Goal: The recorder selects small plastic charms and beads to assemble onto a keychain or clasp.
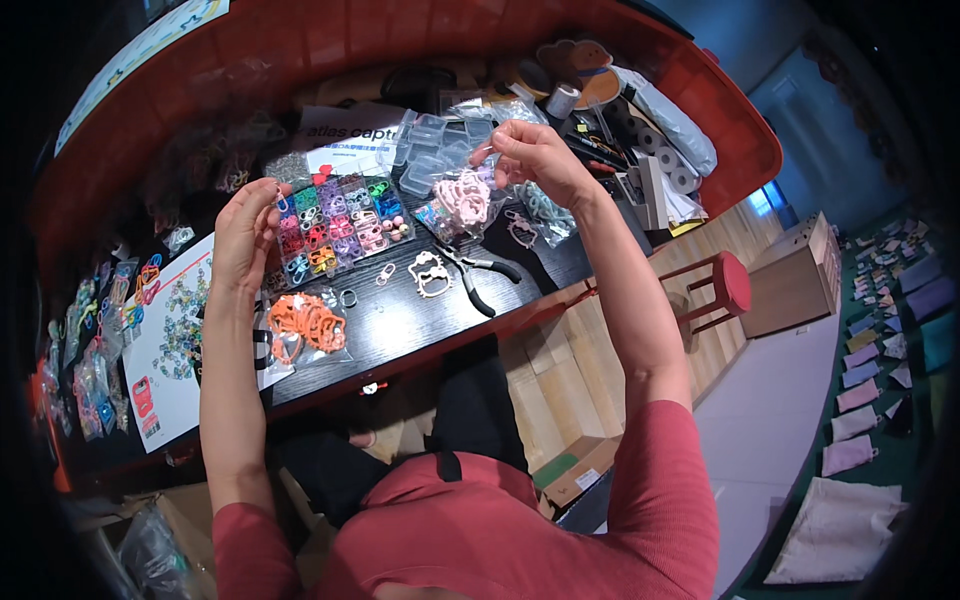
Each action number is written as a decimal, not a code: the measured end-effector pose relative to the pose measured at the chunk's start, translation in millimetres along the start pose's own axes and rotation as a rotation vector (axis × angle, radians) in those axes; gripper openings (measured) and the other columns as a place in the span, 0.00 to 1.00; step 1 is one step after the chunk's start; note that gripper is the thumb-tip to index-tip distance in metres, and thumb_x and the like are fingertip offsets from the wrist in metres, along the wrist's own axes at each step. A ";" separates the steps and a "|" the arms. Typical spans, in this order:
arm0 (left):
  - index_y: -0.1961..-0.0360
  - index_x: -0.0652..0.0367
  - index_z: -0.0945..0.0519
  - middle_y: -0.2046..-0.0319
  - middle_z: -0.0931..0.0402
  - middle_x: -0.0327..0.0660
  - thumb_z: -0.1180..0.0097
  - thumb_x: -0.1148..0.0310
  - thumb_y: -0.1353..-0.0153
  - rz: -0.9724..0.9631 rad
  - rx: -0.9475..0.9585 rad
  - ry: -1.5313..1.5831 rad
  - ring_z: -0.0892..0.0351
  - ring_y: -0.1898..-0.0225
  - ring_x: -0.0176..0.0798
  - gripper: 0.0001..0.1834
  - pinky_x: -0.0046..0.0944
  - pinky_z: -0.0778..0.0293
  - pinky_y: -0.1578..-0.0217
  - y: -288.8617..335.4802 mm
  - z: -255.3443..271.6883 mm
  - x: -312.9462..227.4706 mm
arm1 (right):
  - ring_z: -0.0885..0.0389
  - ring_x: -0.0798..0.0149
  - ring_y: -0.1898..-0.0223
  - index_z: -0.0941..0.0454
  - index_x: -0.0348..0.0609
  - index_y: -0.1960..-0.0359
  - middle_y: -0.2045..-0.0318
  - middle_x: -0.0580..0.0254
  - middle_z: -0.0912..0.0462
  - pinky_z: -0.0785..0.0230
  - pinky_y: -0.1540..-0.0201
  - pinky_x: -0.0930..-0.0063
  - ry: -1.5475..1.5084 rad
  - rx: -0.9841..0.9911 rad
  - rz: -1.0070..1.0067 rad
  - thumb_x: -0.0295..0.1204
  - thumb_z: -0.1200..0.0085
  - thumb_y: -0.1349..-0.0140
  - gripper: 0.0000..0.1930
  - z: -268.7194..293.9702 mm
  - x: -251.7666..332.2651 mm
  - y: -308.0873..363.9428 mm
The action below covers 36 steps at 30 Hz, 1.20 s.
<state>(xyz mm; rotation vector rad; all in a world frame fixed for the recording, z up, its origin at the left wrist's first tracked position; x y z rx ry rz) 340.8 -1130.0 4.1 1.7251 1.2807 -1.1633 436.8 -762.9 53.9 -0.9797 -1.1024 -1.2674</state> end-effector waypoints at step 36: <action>0.58 0.72 0.21 0.65 0.19 0.45 0.41 0.70 0.38 0.112 0.088 -0.293 0.17 0.67 0.36 0.13 0.31 0.18 0.72 20.5 -130.2 45.6 | 0.16 0.58 0.59 0.26 0.30 0.58 0.60 0.47 0.19 0.18 0.60 0.72 -0.653 -0.248 -0.022 0.31 0.45 0.35 0.13 -57.2 -57.2 31.9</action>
Point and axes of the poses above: each hand's wrist, its own y-axis away from the middle knuckle, its own z-axis out of the back of the hand, x = y × z, the point moved 2 cm from there along -y, towards the middle knuckle
